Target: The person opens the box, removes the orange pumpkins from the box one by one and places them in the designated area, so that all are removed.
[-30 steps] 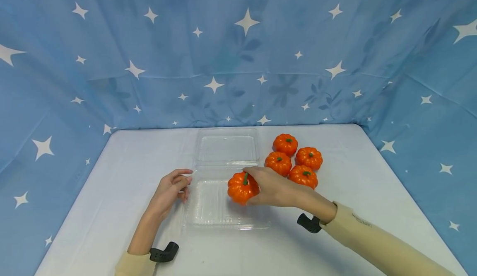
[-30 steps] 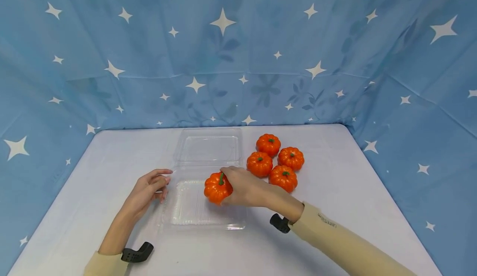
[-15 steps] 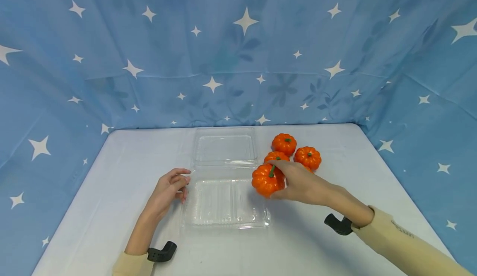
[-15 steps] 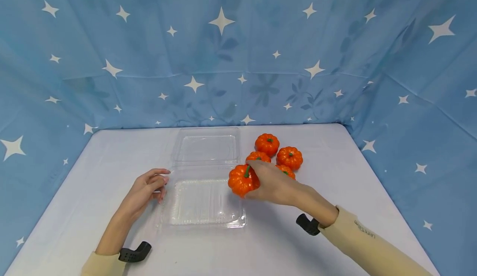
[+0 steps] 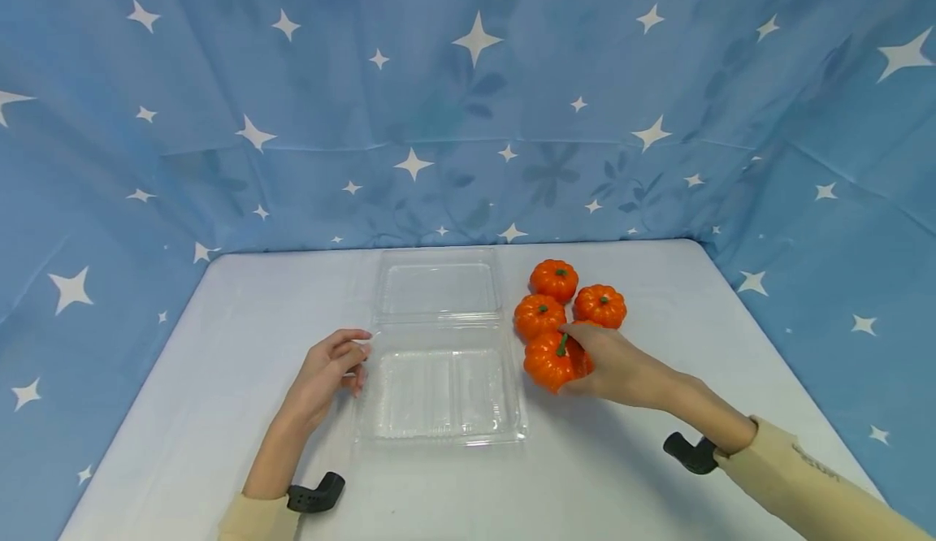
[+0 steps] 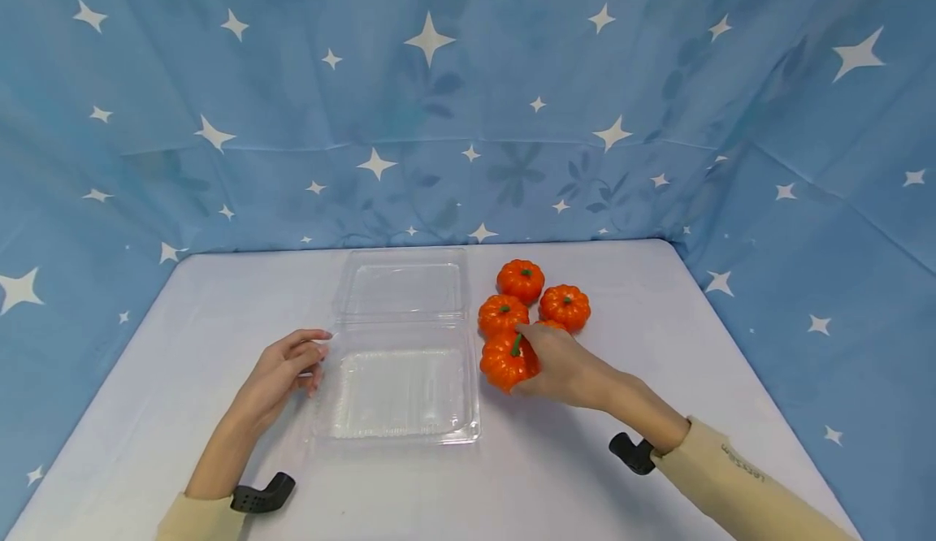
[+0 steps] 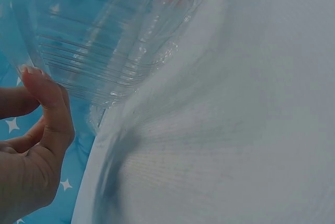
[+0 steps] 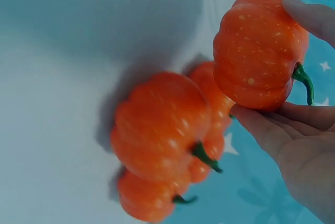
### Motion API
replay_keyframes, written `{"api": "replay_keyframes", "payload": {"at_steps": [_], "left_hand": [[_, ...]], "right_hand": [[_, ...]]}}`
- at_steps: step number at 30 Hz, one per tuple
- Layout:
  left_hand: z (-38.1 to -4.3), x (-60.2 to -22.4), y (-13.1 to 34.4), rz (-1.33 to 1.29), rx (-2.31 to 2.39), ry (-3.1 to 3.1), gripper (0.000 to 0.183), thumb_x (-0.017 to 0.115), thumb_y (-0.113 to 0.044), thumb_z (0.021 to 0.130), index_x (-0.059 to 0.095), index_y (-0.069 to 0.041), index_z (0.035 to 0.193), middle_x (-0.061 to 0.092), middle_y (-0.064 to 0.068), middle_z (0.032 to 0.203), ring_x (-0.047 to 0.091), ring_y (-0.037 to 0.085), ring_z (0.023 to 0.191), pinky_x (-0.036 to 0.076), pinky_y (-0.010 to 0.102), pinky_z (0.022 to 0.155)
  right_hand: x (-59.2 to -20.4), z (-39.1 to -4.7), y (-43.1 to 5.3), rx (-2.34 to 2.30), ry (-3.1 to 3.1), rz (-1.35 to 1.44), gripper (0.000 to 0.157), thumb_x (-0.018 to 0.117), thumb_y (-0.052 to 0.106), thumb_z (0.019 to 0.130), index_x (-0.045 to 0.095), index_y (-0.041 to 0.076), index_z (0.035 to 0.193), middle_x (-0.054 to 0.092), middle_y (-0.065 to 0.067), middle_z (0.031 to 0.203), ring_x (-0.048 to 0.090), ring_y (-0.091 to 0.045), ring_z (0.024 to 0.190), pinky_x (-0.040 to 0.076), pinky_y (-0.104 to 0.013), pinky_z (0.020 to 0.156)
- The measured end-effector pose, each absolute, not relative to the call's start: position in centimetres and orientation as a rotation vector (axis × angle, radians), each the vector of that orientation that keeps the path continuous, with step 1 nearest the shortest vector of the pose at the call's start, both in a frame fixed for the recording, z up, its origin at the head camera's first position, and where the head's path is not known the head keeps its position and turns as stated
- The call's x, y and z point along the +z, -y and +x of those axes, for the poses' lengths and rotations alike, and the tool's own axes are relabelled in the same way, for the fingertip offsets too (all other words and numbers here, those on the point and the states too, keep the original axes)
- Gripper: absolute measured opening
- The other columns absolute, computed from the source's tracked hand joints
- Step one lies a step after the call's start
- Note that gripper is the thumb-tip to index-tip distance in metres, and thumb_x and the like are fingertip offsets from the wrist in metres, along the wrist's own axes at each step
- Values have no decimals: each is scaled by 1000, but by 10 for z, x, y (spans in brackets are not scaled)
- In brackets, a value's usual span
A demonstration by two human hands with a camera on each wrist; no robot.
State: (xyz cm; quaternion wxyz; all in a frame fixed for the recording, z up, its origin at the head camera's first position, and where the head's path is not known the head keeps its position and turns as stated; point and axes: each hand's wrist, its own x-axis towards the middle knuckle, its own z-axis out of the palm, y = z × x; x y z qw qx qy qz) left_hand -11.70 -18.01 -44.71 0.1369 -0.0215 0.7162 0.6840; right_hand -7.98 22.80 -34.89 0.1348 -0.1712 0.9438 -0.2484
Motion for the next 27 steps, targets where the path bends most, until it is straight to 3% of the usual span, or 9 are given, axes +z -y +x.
{"api": "replay_keyframes", "payload": {"at_steps": [14,27], "left_hand": [[-117,-447,183,-55,1975,-2078,38,58,-12,105,50,3,138,62,7,88,53,12,60,49,27,52],[-118,-449,184,-54,1976,-2066,39,58,-12,104,50,4,139,61,5,86,53,12,61,49,27,53]], "right_hand": [[-382,-83,-219,-623,-2712,-426,78,91,24,77,55,-5,139,63,-12,132,58,-30,122,53,-53,103],[-384,-86,-229,-556,-2730,-376,81,90,27,79,53,-5,143,56,-22,145,51,-42,132,49,-60,105]]}}
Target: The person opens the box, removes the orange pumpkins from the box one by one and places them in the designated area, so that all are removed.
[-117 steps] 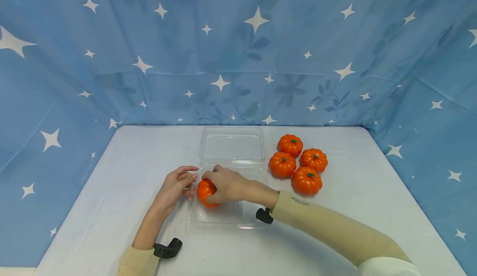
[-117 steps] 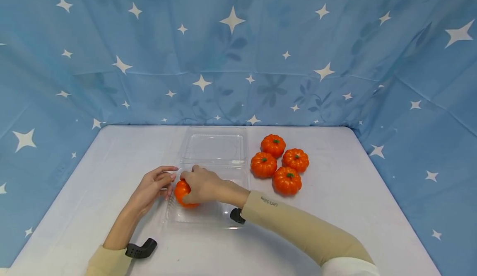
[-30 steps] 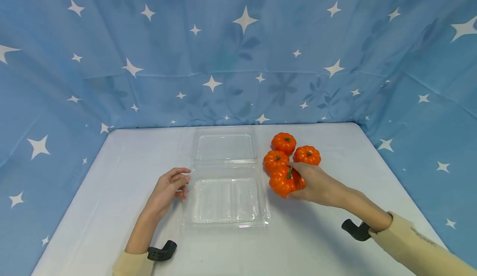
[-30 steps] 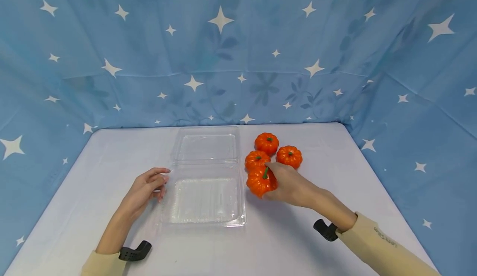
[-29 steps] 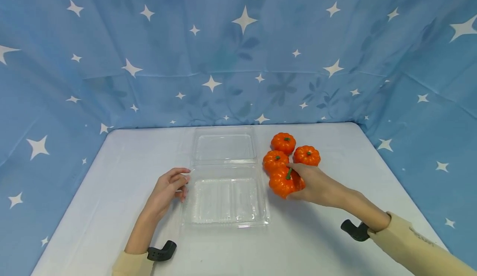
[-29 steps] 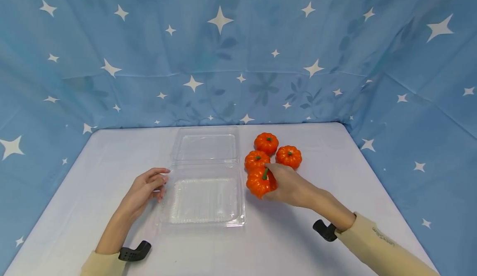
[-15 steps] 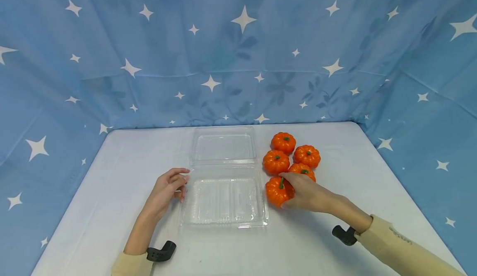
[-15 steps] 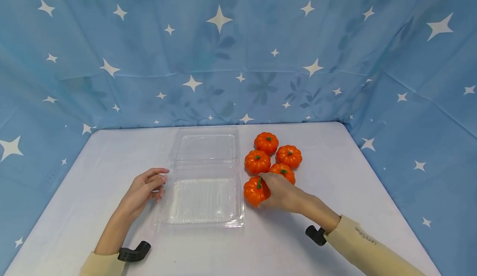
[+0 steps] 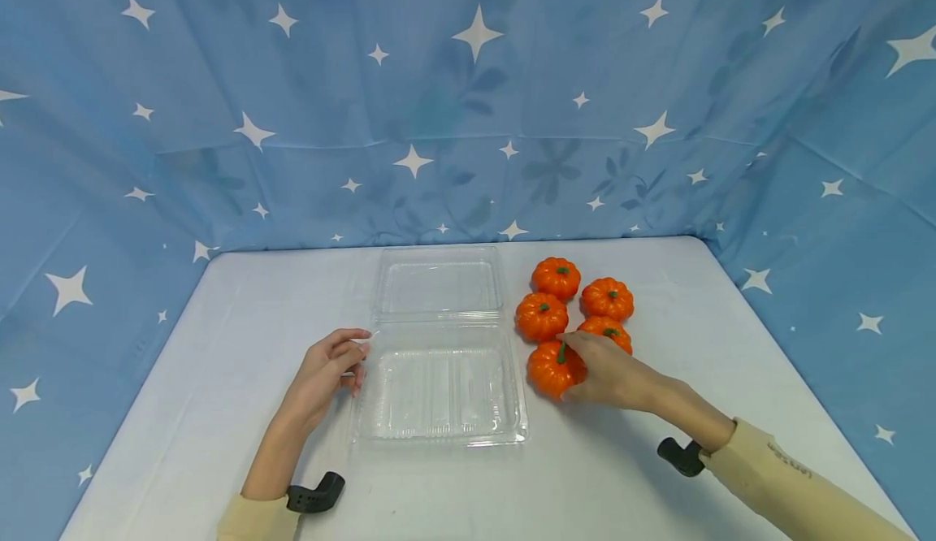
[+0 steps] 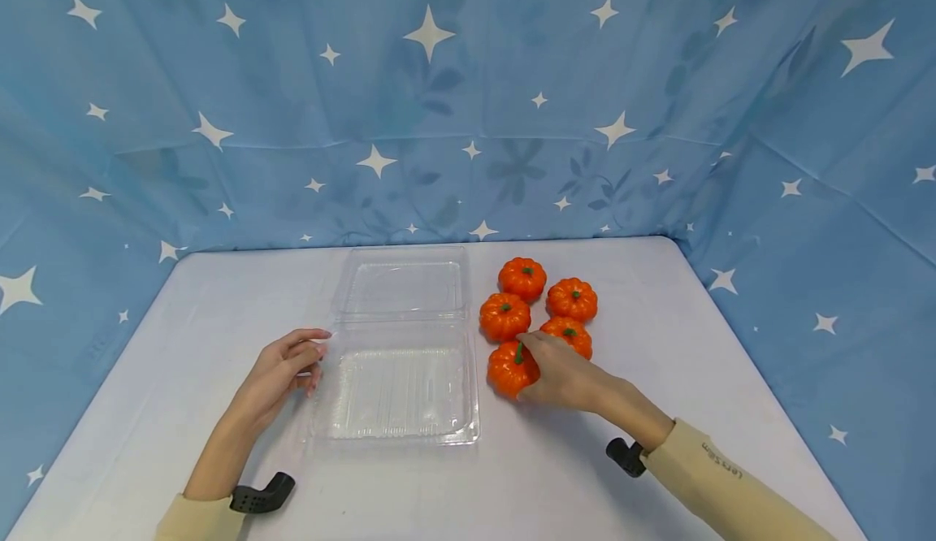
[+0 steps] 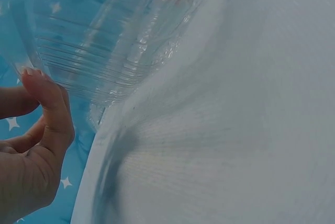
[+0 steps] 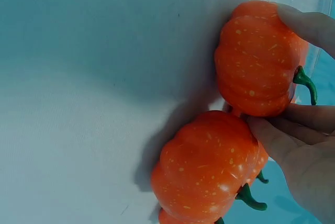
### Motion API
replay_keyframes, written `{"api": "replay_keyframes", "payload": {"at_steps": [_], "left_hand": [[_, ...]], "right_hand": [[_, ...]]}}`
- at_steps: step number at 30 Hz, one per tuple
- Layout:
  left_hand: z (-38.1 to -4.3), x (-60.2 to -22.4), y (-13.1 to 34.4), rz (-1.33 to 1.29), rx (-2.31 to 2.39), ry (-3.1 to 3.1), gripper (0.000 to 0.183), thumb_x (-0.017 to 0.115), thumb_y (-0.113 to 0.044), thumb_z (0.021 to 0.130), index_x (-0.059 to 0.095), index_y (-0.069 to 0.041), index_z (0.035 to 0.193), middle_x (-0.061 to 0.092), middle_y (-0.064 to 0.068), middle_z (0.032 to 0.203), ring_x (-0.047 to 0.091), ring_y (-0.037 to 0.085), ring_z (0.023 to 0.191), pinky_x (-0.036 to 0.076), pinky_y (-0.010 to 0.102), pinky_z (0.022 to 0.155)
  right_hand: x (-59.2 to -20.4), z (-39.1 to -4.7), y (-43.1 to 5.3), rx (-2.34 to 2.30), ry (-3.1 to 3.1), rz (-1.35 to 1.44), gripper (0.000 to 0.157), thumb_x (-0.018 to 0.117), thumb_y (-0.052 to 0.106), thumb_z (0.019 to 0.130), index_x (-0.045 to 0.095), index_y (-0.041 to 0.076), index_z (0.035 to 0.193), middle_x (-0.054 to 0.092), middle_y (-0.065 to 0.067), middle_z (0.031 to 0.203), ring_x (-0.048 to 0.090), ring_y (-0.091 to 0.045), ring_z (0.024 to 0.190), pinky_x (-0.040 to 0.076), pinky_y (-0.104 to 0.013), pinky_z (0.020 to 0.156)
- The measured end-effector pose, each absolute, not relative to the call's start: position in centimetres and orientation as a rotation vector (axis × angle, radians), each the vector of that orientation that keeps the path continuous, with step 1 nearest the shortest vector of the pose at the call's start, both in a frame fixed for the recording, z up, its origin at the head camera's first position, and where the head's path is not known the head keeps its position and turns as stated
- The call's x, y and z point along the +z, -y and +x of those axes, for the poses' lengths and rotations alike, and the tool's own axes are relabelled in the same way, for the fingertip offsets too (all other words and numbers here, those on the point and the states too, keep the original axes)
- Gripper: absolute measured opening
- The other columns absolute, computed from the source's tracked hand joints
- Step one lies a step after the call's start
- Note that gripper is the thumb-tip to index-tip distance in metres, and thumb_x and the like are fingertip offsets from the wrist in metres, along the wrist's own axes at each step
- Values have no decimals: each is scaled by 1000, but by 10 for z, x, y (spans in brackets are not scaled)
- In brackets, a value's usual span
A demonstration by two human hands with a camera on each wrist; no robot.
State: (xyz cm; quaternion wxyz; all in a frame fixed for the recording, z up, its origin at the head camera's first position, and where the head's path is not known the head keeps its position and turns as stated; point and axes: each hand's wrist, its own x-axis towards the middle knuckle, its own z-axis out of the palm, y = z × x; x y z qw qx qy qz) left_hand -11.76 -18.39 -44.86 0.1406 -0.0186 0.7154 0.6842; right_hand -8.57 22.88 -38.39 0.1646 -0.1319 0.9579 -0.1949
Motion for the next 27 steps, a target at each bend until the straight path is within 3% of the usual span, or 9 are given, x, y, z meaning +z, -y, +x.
{"api": "replay_keyframes", "payload": {"at_steps": [19,24,27], "left_hand": [[-111,-449,191,-82,1953,-2098,42,60,-17,105,49,2,141,62,6,87,53,12,61,50,27,53],[-111,-447,190,-93,1901,-2149,43,61,-21,104,50,0,141,65,11,98,56,13,67,51,28,55],[-112,-445,190,-86,1855,-2200,42,58,-20,106,50,0,142,65,18,112,59,15,74,53,28,59]], "right_hand": [[-382,-92,-231,-598,-2737,-359,87,89,24,81,44,-5,150,52,-24,148,51,-42,135,50,-59,104],[-376,-90,-233,-616,-2727,-347,85,89,25,81,46,-1,149,54,-22,147,53,-40,130,54,-56,100],[-374,-90,-234,-631,-2721,-361,80,88,24,82,48,-1,147,59,-19,138,58,-35,120,59,-49,94]]}}
